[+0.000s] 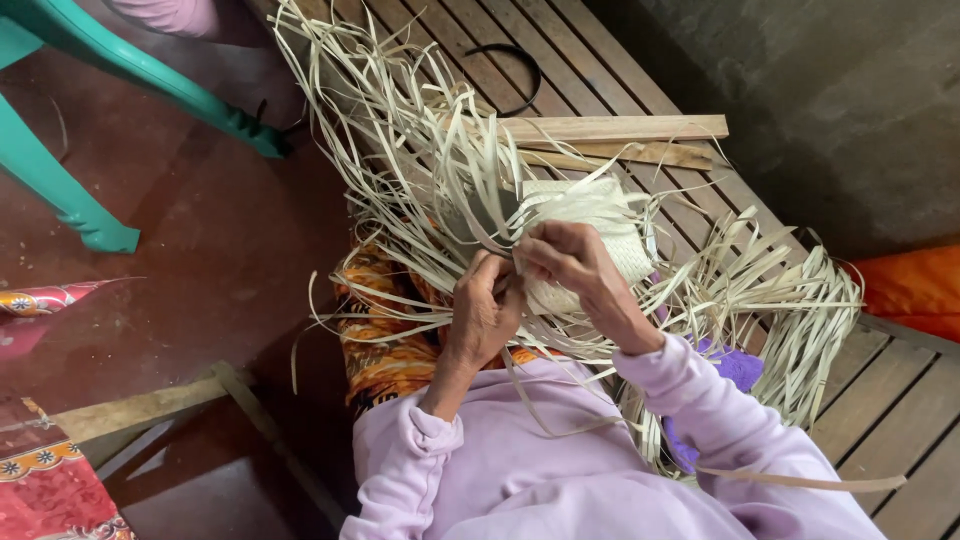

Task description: A person is weaving a hat using dried plant fibers, meticulously tucking and pulling strands to form the structure.

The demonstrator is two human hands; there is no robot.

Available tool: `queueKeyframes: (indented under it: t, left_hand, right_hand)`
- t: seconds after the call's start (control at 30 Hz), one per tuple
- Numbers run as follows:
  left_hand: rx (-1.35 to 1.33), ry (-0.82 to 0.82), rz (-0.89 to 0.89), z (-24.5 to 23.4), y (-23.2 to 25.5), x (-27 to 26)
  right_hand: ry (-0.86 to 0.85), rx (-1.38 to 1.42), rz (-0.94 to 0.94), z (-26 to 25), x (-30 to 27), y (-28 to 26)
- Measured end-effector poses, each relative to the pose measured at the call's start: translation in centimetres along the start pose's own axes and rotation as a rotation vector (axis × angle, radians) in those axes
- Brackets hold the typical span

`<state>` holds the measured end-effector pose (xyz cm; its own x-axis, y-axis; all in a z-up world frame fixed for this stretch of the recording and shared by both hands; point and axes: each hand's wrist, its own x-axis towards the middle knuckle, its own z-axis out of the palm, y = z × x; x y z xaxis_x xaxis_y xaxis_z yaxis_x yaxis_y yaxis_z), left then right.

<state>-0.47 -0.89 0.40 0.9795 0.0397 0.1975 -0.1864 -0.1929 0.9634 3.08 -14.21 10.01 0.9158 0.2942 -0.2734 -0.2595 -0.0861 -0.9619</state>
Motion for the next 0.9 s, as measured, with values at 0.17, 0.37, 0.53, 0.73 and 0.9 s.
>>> queueKeyframes:
  t: [0.17, 0.37, 0.53, 0.73, 0.9]
  left_hand:
    - [0.101, 0.049, 0.046, 0.7, -1.1, 0.1]
    - [0.089, 0.037, 0.045, 0.5, -2.2, 0.5]
    - [0.001, 0.006, -0.038, 0.6, -2.4, 0.4]
    - [0.017, 0.062, -0.034, -0.1, 0.1, 1.1]
    - [0.037, 0.107, -0.036, 0.1, 0.1, 0.9]
  right_hand:
    - [-0.036, 0.074, 0.037, 1.0, 0.4, -2.8]
    - [-0.073, 0.064, -0.102, 1.0, -0.5, -5.3]
    - [-0.121, -0.613, -0.611, -3.2, 3.0, 3.0]
    - [-0.047, -1.107, -0.644, -3.4, 2.7, 4.0]
    - [-0.029, -1.190, -0.635, -3.5, 2.9, 4.3]
